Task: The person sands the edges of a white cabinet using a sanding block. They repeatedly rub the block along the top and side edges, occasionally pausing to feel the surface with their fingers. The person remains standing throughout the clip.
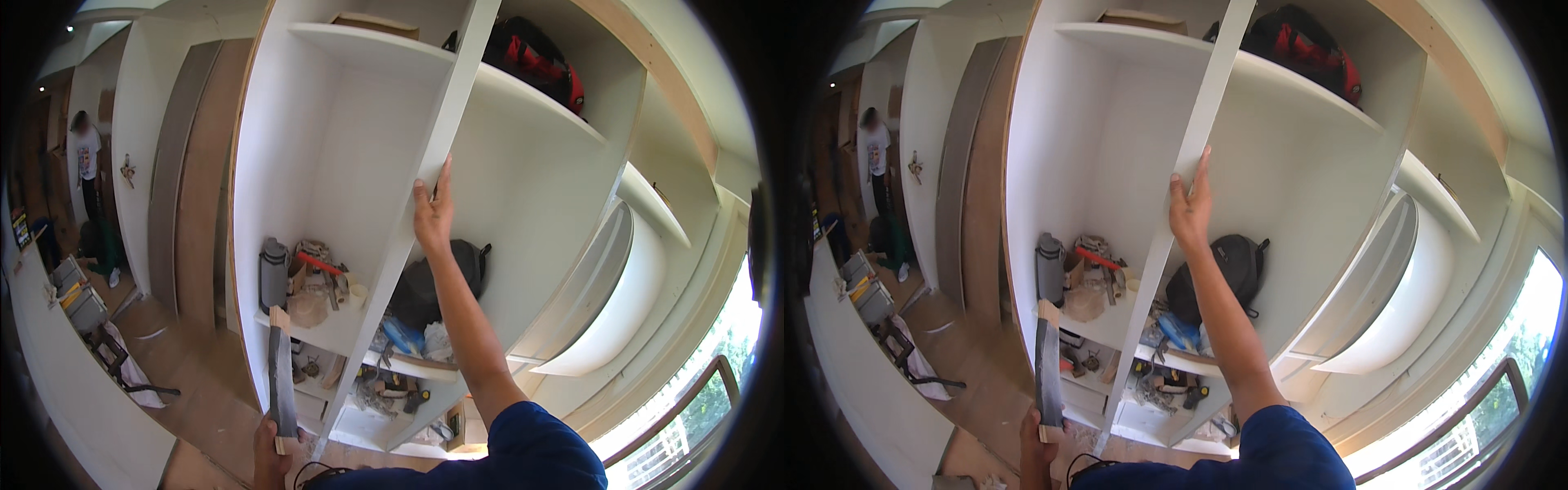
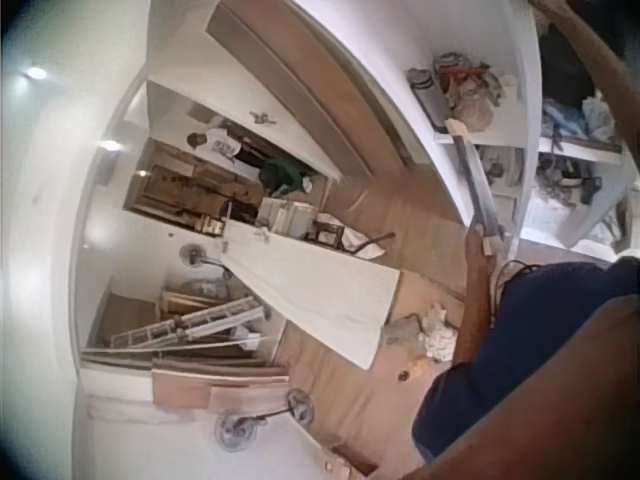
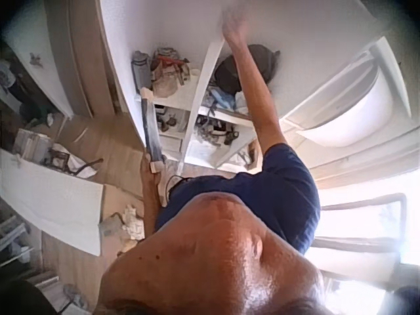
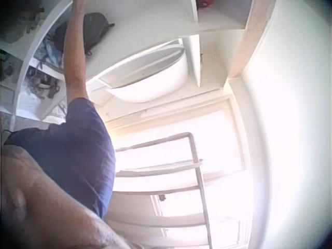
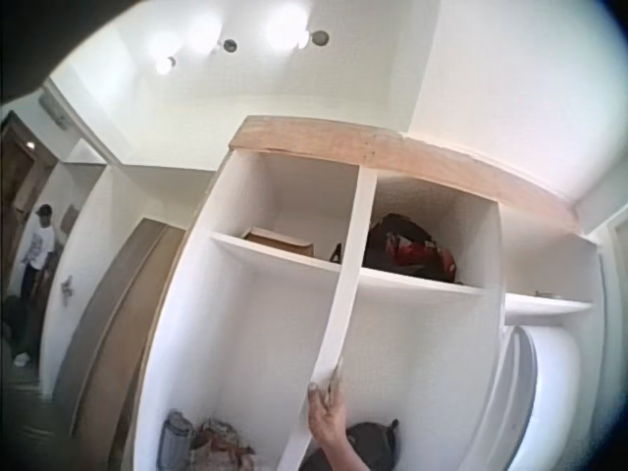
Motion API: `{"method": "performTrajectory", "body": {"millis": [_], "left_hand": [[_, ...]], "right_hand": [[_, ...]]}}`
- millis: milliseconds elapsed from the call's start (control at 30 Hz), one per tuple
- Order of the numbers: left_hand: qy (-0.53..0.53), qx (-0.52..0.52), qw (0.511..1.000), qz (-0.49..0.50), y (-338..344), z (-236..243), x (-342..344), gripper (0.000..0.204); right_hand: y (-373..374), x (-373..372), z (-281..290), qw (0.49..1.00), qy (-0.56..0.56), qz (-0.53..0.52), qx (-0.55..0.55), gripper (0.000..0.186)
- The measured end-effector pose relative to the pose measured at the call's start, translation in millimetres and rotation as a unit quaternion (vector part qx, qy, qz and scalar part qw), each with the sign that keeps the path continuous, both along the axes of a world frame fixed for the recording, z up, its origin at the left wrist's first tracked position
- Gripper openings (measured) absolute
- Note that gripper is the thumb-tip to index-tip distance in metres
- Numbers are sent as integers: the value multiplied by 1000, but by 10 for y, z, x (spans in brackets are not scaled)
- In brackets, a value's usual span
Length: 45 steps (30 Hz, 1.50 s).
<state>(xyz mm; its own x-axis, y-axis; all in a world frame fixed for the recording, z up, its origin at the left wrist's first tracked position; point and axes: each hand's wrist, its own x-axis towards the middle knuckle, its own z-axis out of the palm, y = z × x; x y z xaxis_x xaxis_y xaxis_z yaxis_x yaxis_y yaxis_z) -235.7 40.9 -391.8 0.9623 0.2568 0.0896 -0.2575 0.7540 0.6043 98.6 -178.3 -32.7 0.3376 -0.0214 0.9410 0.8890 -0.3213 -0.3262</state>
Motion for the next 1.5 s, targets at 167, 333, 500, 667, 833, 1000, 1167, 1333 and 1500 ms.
{"method": "performTrajectory", "body": {"millis": [167, 333, 500, 667, 833, 1000, 1167, 1333, 1500], "left_hand": [[23, 38, 999, -1, 140, -219, 23, 68], [35, -13, 999, -9, 31, -367, 71, 63], [23, -20, 999, -10, 21, -637, 107, 56], [60, -28, 998, -11, 54, -631, 81, 65], [21, 26, 999, 24, 112, -593, -21, 68], [84, 54, 994, 54, 118, -390, -204, 79], [83, 58, 993, 56, 192, -392, -294, 78], [137, 80, 987, 25, 223, -358, -361, 82], [158, 31, 986, 29, 216, -508, -398, 75]], "right_hand": [[120, -264, -796, 994, 64, -80, -38, 84], [-17, -300, -1335, 985, 64, -122, -103, 94], [-16, -253, -962, 981, 44, -151, -110, 100], [165, 55, -6, 977, -27, -205, -49, 95], [218, 171, 986, 974, -62, -216, -28, 96], [90, 465, 1430, 956, -97, -270, -67, 90], [-64, 502, 941, 961, -110, -225, -115, 91], [37, 22, -69, 974, 31, -205, -96, 100], [231, 8, -865, 966, 68, -234, -82, 90]]}}
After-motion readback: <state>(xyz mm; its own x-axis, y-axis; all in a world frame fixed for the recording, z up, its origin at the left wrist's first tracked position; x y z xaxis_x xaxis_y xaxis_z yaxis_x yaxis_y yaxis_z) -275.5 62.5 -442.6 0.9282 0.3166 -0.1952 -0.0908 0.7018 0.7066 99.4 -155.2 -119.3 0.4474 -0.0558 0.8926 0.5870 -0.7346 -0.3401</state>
